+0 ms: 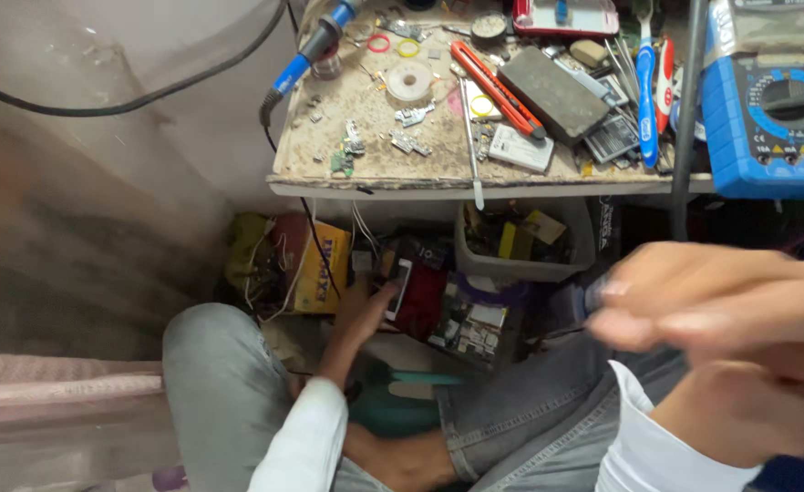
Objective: The person disassembles a smartphone by removing the back cover and battery. They then use a screwdriver to remove screws from the internal frame and a soldering iron to work on the circuit board. Finally, they use a multimeter to test electrical connections on the board.
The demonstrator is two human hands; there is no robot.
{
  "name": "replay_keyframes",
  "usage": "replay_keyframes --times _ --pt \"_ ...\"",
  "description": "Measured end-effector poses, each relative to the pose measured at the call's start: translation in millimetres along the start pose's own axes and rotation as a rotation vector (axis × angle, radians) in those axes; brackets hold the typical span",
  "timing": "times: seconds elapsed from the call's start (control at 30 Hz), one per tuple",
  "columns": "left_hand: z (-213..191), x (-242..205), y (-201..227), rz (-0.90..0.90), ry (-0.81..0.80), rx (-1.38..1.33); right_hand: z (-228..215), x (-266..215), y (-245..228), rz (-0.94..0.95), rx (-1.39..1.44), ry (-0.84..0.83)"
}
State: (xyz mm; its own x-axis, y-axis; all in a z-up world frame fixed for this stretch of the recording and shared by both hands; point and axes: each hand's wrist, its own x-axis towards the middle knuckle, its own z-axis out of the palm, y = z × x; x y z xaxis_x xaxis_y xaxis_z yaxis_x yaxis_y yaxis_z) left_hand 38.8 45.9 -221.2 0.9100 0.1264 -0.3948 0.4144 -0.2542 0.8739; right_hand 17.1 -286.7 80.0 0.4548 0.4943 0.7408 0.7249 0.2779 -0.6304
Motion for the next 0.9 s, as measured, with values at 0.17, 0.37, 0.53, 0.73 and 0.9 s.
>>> replay_keyframes --times 0.17,0.37,0.53,0.73,0.9 --pt "25 59 -65 0.032 0.049 0.507 -21 -75 15 0.026 -0.045 0.432" --pt "56 58 -76 0.011 0.077 0.984 -26 -98 33 0.12 -0.141 0.67" --pt "59 66 -68 0.04 0.065 1.174 -24 -101 41 0.157 -0.183 0.689" --pt "63 74 -80 0.202 0.195 1.123 -21 -95 45 0.158 -0.189 0.64" --pt "59 87 -96 0.298 0.229 0.975 -20 -76 39 0.144 -0.181 0.485"
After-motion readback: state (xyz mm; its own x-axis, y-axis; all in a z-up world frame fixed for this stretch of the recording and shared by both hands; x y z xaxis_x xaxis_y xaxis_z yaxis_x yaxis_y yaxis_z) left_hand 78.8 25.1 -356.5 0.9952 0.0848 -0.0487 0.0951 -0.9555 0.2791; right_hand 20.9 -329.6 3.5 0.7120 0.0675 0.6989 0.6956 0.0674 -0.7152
